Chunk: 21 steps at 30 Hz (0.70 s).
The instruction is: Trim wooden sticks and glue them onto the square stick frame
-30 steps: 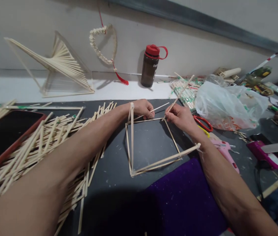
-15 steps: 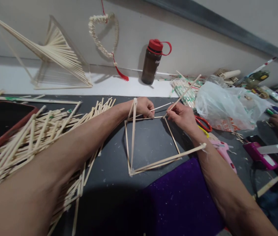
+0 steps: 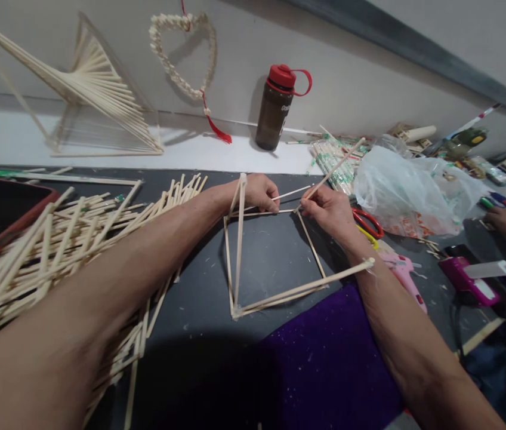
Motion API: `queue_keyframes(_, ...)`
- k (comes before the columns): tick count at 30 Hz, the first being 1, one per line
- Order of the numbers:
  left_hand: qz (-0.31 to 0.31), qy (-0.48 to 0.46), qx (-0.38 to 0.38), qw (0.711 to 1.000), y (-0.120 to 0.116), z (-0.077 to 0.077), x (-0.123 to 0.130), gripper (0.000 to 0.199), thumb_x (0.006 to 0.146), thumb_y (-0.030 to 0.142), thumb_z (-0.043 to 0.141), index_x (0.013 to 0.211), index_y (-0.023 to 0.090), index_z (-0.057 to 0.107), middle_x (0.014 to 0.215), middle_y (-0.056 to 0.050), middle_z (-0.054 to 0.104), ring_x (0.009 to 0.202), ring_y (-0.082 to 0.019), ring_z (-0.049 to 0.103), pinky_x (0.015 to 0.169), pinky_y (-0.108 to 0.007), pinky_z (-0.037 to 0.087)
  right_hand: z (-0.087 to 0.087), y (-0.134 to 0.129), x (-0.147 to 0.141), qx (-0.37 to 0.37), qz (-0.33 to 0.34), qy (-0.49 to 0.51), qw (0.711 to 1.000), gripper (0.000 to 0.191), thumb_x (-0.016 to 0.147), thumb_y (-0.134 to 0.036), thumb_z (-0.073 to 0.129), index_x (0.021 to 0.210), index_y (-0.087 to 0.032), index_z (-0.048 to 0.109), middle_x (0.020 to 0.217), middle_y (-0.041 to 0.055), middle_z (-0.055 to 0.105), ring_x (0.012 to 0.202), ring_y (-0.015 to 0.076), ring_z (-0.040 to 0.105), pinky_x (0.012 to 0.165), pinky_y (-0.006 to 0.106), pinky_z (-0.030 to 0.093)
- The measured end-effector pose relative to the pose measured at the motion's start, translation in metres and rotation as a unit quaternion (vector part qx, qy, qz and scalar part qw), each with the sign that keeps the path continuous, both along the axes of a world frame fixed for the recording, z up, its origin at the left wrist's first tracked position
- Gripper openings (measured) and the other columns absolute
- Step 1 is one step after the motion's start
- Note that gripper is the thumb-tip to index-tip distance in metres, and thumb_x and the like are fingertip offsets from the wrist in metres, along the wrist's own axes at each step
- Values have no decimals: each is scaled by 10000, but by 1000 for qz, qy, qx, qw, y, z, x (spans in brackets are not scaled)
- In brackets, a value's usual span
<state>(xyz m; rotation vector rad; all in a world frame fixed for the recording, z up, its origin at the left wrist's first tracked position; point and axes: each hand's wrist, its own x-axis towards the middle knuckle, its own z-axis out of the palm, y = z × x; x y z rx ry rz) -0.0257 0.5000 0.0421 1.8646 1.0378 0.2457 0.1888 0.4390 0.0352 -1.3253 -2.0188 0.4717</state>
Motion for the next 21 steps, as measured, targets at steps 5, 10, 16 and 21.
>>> queue_keyframes(5,7,0,-5,1000,-2,2,1,110,638,176,719,732,129,687,575,6,608,577,-119,532,615,-258,408,-1,1,0,3,-1,-5,1000,133,843,-302,589,796,-177,599,650,16,644,568,158,610,557,275,461)
queue_keyframes(10,9,10,-7,1000,-3,4,1,96,645,182,710,723,125,705,558,8,594,564,-113,518,610,-254,401,-6,2,1,0,-7,11,1000,115,853,-300,595,813,-192,594,638,2,650,570,164,633,567,281,480)
queue_keyframes(16,9,9,1,1000,-2,2,1,109,640,197,717,725,130,723,551,4,593,567,-120,517,601,-258,391,-16,4,1,9,-16,43,999,112,854,-312,603,806,-211,585,623,-19,634,567,168,643,577,294,493)
queue_keyframes(21,13,6,1,1000,-2,0,0,88,648,191,713,713,131,716,545,6,587,548,-108,501,587,-252,384,-18,3,-1,32,-24,38,998,122,862,-322,592,809,-214,576,640,-19,630,581,161,642,592,294,497)
